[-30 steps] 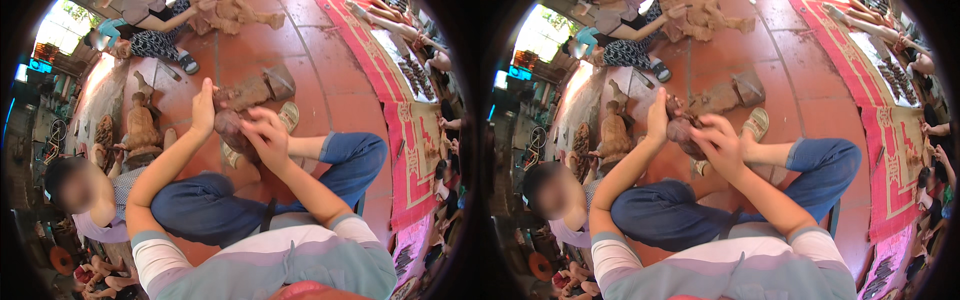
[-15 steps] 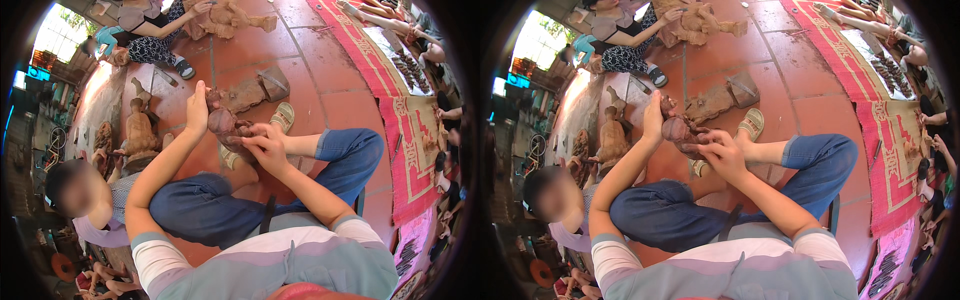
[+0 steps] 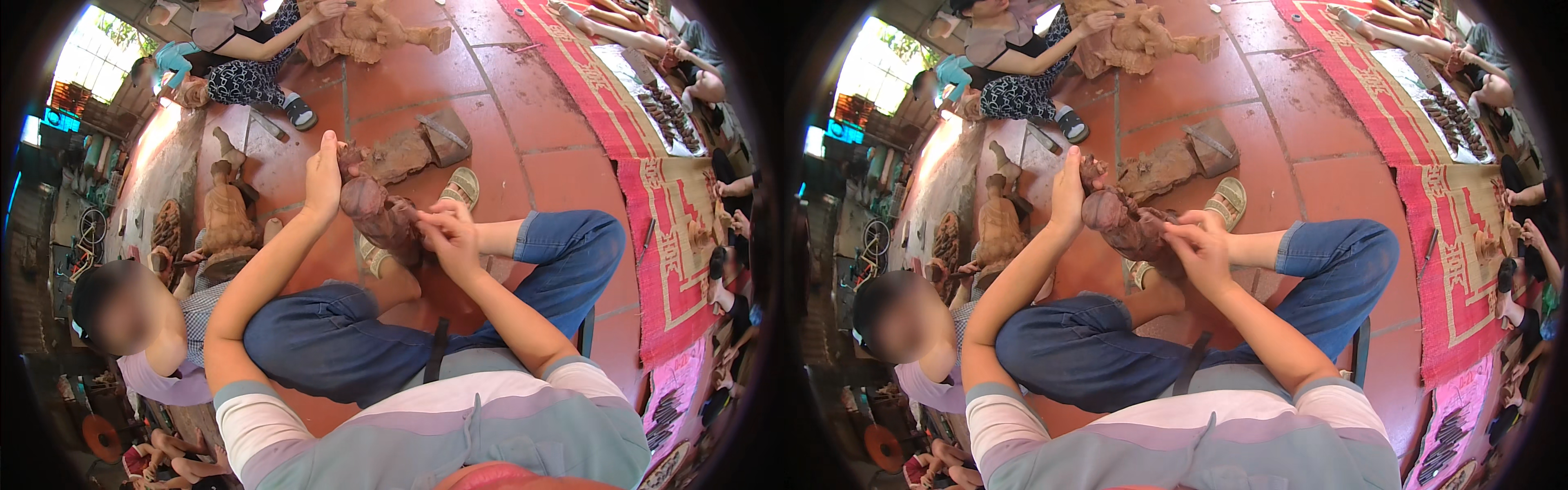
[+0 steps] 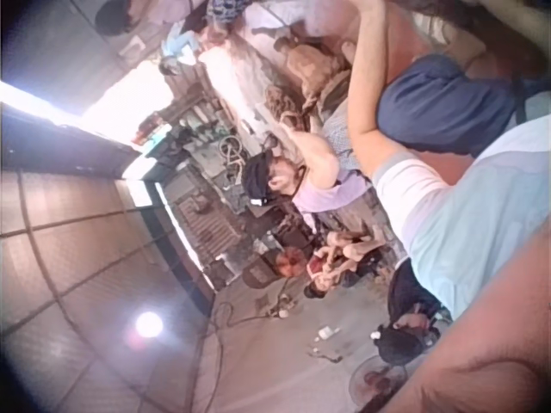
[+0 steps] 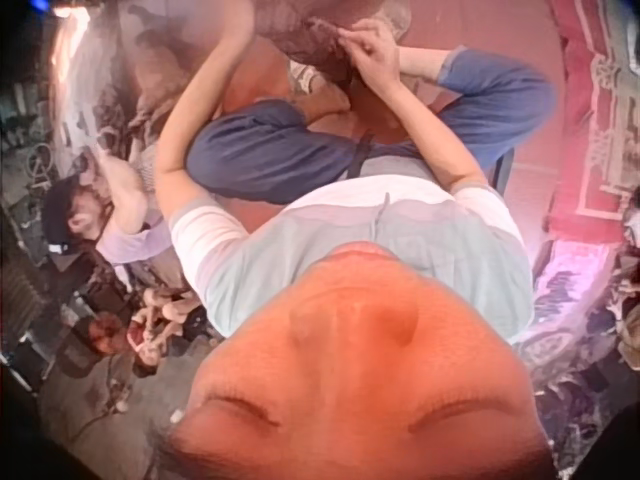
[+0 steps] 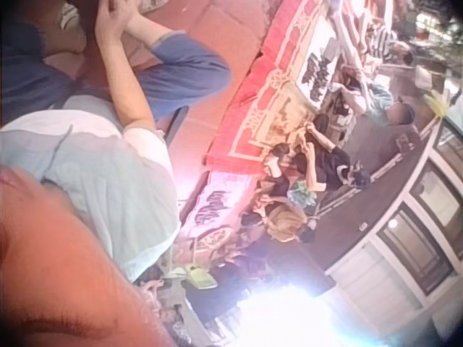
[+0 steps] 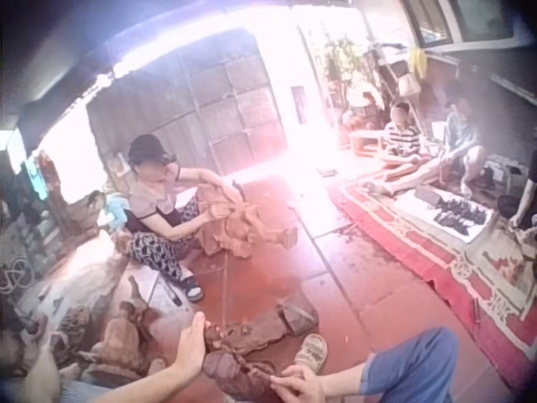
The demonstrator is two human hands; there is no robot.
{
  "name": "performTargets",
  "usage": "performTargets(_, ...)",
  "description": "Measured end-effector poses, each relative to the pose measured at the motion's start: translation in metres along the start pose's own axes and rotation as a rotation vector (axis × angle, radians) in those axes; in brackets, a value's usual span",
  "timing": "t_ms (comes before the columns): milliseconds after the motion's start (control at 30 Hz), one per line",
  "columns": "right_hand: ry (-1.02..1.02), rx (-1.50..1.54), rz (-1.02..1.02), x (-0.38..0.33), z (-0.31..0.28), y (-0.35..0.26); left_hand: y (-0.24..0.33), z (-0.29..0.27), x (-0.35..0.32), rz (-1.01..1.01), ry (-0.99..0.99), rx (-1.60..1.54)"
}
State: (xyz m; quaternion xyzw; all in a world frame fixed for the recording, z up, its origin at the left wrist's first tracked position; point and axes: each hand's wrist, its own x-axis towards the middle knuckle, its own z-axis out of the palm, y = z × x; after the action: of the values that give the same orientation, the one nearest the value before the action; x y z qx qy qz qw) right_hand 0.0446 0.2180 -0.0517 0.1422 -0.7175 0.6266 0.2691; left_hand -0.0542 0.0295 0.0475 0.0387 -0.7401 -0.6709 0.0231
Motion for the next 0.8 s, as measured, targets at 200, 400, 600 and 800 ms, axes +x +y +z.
performTargets(200, -0.049, -0.003, -0.056, 0.069, 0.029, -0.064, -0.009, -0.014, 0.0, 0.01, -0.03, -0.012)
performTargets(400, -0.074, -0.133, -0.082, 0.047, 0.016, -0.03, -0.005, -0.005, 0.007, 0.033, -0.035, 0.011)
performTargets(600, -0.003, 0.16, 0.158, 0.019, 0.006, -0.01, -0.003, 0.0, 0.002, -0.048, -0.004, -0.041)
performTargets(800, -0.14, 0.075, 0.006, 0.076, 0.037, -0.069, -0.002, -0.007, 0.001, -0.111, -0.024, -0.155)
